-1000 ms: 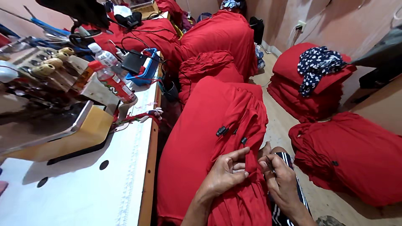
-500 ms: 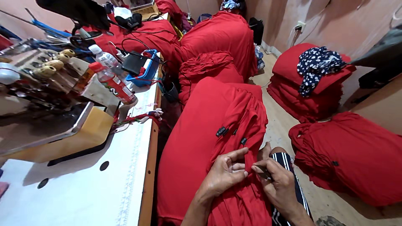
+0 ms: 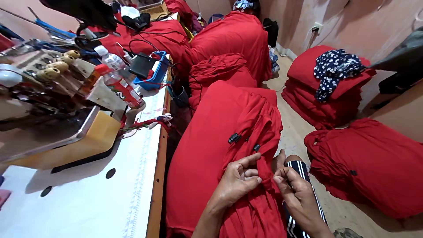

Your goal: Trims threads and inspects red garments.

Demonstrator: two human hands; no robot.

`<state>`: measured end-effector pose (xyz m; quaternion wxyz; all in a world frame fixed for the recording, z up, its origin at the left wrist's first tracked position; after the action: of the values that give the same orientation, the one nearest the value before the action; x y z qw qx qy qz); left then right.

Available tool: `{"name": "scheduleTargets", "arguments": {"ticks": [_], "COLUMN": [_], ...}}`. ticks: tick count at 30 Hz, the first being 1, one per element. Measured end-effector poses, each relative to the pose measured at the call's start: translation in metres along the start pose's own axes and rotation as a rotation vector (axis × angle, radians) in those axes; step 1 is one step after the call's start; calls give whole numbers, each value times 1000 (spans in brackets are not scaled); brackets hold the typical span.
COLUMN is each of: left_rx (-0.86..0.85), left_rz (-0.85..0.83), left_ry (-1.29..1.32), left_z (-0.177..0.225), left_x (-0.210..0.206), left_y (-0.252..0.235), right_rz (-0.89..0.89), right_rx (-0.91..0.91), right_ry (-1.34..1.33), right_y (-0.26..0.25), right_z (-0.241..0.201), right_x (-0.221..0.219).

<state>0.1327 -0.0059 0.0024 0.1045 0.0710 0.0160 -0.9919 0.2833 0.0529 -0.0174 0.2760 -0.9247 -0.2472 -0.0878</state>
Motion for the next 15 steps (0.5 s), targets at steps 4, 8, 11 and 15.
{"name": "scheduleTargets", "arguments": {"ticks": [4, 8, 11, 15], "left_rx": [-5, -79, -170, -201], "left_rz": [12, -59, -101, -91], "left_ry": [-14, -57, -128, -217], "left_z": [0, -3, -3, -1], "left_x": [0, 1, 2, 0], "left_y": [0, -1, 0, 2], "right_rz": [-9, -10, 6, -8], "right_rx": [-18, -22, -62, -26], "right_ry": [-75, -52, -58, -58], "right_y": [0, -2, -5, -6], "right_z": [-5, -5, 0, -5], "right_x": [1, 2, 1, 0]}}
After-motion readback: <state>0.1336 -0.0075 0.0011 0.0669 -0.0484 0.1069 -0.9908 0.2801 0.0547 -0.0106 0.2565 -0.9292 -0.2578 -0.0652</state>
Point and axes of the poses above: each hand's wrist, its own y-axis away from the middle knuckle, its own x-axis out of the back of the hand, z = x × y, the point moved 4 cm from there along -y, towards the middle knuckle, and after that the axes turned 5 degrees about y, right-handed, at the moved point
